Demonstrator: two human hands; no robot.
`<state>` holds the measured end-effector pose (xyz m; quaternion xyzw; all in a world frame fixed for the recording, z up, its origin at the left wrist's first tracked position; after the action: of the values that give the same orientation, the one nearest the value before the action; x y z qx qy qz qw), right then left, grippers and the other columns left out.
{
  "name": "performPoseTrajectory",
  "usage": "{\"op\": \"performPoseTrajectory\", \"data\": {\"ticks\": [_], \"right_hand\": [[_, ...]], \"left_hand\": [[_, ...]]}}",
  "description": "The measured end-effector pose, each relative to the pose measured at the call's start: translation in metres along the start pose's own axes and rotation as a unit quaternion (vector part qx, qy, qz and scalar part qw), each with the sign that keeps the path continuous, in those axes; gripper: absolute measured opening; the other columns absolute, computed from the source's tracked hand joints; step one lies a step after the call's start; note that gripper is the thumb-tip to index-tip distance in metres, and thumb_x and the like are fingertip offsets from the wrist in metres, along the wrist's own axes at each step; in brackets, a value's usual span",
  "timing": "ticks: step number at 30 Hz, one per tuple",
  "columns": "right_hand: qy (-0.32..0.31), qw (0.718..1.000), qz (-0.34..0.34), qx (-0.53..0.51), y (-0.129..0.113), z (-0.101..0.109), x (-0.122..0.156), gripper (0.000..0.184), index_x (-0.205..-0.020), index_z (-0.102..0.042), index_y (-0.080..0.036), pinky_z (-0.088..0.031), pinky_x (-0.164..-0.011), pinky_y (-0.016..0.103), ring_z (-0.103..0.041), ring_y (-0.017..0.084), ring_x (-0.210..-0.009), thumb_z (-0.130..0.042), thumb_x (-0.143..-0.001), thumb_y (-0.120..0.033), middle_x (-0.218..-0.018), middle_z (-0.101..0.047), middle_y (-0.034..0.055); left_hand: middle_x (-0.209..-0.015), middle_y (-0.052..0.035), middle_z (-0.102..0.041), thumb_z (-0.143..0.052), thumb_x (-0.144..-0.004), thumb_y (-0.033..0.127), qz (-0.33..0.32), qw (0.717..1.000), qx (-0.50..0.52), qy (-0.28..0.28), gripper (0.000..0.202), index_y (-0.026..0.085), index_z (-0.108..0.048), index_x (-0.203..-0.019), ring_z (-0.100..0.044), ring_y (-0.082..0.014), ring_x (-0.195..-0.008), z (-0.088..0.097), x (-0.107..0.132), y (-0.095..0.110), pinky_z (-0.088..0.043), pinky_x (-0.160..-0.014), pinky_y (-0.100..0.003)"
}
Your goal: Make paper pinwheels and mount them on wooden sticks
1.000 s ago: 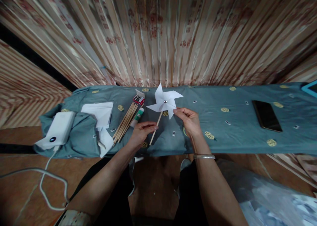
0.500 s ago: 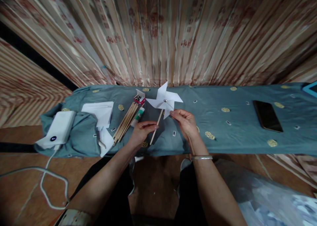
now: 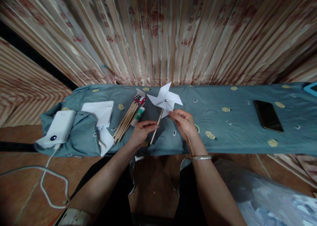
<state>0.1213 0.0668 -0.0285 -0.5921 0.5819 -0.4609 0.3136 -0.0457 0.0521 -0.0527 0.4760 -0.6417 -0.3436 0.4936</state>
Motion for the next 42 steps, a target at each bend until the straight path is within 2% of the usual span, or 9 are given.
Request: {"op": "performPoseTrajectory", "data": {"ticks": [11,18,22,28,31,33,36,38,42], "right_hand": [[-0.020,1.000,0.000,0.017,0.005,-0.006,0.002,0.030,-0.053,-0.067,-0.022,-0.049,-0.064,0.025,-0.056,0.010,-0.060,-0.091,-0.047,-0.038,-0.060,-0.064,-0.0031],[-0.027,0.999,-0.012,0.034,0.011,-0.014,0.004,0.035,-0.051,-0.067,-0.023,-0.048,-0.070,0.025,-0.058,0.011,-0.063,-0.093,-0.040,-0.043,-0.059,-0.066,-0.0035],[-0.043,0.995,-0.024,0.086,0.011,-0.015,0.006,0.033,-0.063,-0.075,-0.024,-0.049,-0.074,0.028,-0.061,0.013,-0.067,-0.091,-0.044,-0.047,-0.067,-0.072,-0.0013],[-0.064,0.971,-0.054,0.226,0.004,0.014,-0.002,0.031,-0.070,-0.078,-0.020,-0.047,-0.064,0.027,-0.062,0.013,-0.063,-0.087,-0.050,-0.043,-0.076,-0.075,0.0029],[0.010,0.946,0.011,0.324,-0.002,0.039,-0.012,0.023,-0.059,-0.074,-0.019,-0.042,-0.055,0.025,-0.056,0.012,-0.055,-0.085,-0.053,-0.038,-0.063,-0.071,0.0020],[0.068,0.936,0.046,0.342,-0.006,0.052,-0.017,0.020,-0.059,-0.073,-0.019,-0.038,-0.052,0.025,-0.052,0.011,-0.052,-0.083,-0.058,-0.036,-0.057,-0.067,-0.0008],[0.137,0.932,0.103,0.319,-0.012,0.058,-0.020,0.018,-0.061,-0.073,-0.021,-0.038,-0.052,0.023,-0.051,0.010,-0.054,-0.081,-0.063,-0.038,-0.057,-0.065,-0.0029],[0.155,0.945,0.131,0.256,-0.016,0.054,-0.020,0.022,-0.061,-0.073,-0.022,-0.040,-0.052,0.022,-0.050,0.009,-0.053,-0.082,-0.062,-0.042,-0.056,-0.064,-0.0038],[0.109,0.984,0.088,0.112,-0.019,0.041,-0.016,0.032,-0.065,-0.073,-0.023,-0.044,-0.050,0.020,-0.054,0.008,-0.052,-0.085,-0.056,-0.051,-0.060,-0.066,-0.0032]], "left_hand": [[-0.061,-0.0006,-0.069,-0.083,-0.048,0.025,0.001,1.000,-0.006,-0.003,0.020,0.018,-0.075,-0.065,-0.059,-0.0132,-0.061,-0.001,0.003,0.002,-0.048,-0.068,-0.027],[-0.061,-0.0010,-0.070,-0.084,-0.048,0.025,0.003,1.000,-0.006,-0.004,0.021,0.018,-0.075,-0.065,-0.060,-0.0135,-0.061,-0.002,0.005,0.004,-0.049,-0.070,-0.028],[-0.062,-0.0005,-0.070,-0.083,-0.049,0.023,-0.004,1.000,-0.007,0.003,0.018,0.018,-0.075,-0.065,-0.058,-0.0126,-0.060,0.001,0.004,0.005,-0.048,-0.068,-0.027],[-0.063,-0.0004,-0.070,-0.082,-0.052,0.021,-0.007,1.000,-0.015,0.019,0.016,0.018,-0.075,-0.066,-0.060,-0.0137,-0.063,0.006,0.001,0.007,-0.048,-0.071,-0.028],[-0.063,-0.0003,-0.070,-0.082,-0.054,0.018,0.002,1.000,-0.016,0.019,0.014,0.018,-0.075,-0.066,-0.060,-0.0137,-0.064,0.006,0.002,0.007,-0.048,-0.071,-0.028],[-0.064,-0.0004,-0.070,-0.081,-0.055,0.017,0.011,1.000,-0.017,0.010,0.013,0.019,-0.075,-0.066,-0.061,-0.0140,-0.065,0.005,0.004,0.005,-0.048,-0.072,-0.028],[-0.063,-0.0007,-0.070,-0.082,-0.053,0.019,0.021,1.000,-0.017,-0.007,0.014,0.019,-0.075,-0.065,-0.061,-0.0139,-0.064,0.003,0.006,0.002,-0.048,-0.072,-0.028],[-0.063,-0.0009,-0.070,-0.083,-0.050,0.021,0.026,0.999,-0.013,-0.015,0.017,0.018,-0.075,-0.065,-0.060,-0.0135,-0.063,0.001,0.008,-0.001,-0.048,-0.071,-0.028],[-0.062,-0.0017,-0.071,-0.085,-0.046,0.026,0.035,0.999,-0.016,-0.028,0.022,0.017,-0.075,-0.064,-0.060,-0.0133,-0.061,-0.001,0.010,-0.005,-0.048,-0.068,-0.027]]}}
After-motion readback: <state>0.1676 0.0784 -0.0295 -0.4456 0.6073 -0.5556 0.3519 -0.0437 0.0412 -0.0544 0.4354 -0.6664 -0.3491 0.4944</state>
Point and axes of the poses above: each hand's wrist, its own x-axis away from the middle knuckle, its own z-axis out of the back of the hand, y = z × x, the point moved 2 cm from there along -x, towards the middle knuckle
